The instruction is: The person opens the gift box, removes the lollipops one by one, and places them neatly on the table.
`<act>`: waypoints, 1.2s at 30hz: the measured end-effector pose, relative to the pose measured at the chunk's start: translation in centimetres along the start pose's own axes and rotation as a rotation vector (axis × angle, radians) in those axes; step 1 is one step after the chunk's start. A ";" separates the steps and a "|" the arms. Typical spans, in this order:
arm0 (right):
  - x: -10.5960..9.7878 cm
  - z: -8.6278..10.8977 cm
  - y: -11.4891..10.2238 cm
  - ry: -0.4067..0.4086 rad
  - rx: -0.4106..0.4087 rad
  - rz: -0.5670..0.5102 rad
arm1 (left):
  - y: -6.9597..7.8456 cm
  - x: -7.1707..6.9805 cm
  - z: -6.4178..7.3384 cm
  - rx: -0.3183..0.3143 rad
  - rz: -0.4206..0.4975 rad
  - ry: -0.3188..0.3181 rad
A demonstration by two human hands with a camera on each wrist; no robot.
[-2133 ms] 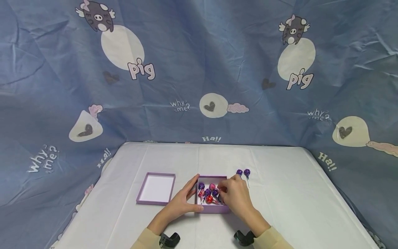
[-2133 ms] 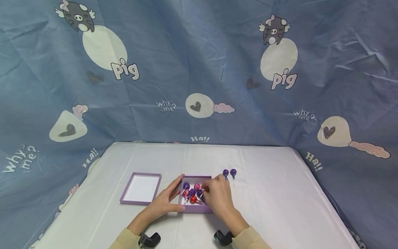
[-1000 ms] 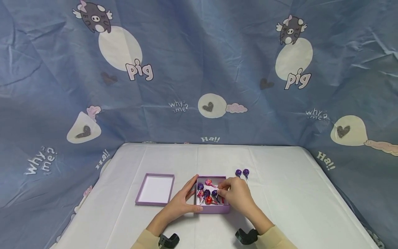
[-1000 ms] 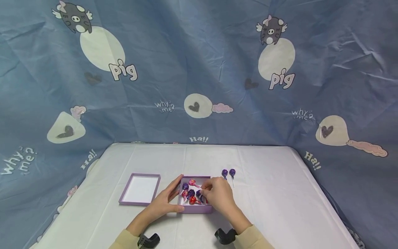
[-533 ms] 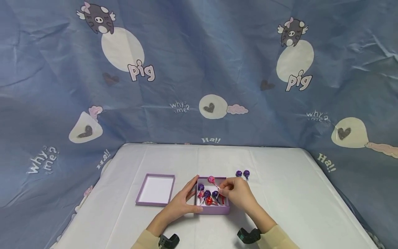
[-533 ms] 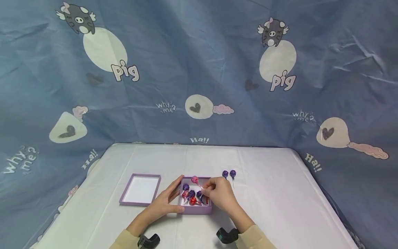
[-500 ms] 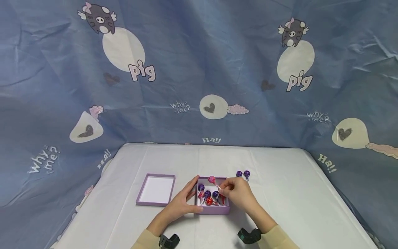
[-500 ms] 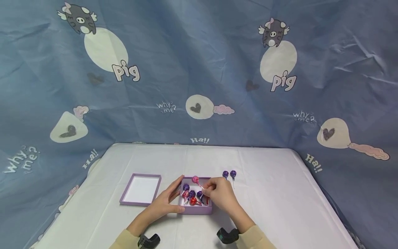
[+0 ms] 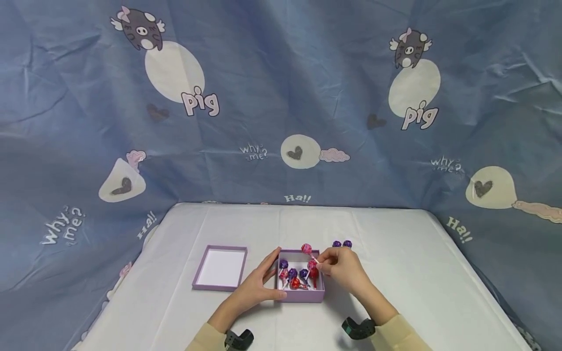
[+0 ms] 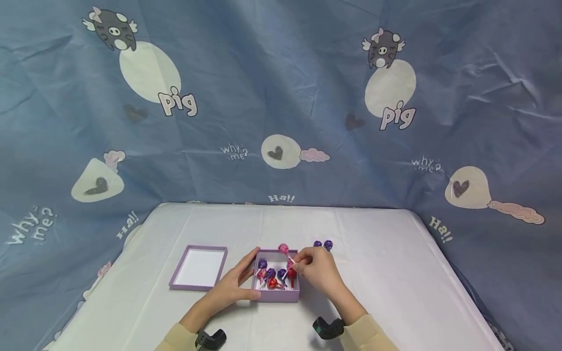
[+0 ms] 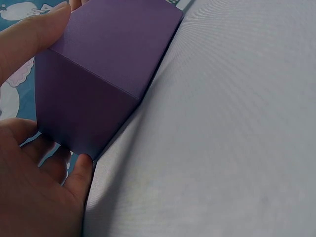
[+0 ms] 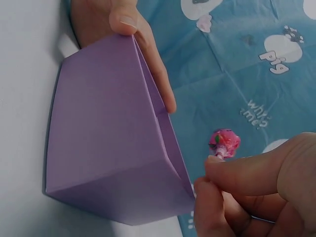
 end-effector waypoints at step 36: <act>-7.6 0.2 7.4 0.167 0.197 -0.002 | 0.2 0.0 0.0 0.012 -0.002 -0.007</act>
Point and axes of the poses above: each hand's wrist, its own z-axis away from the middle knuckle, its own x-axis out of the palm, y = z × x, the point moved 5 cm from there along -z, towards the middle knuckle, and after that the axes turned 1 degree about -y, right-handed, at the moved point
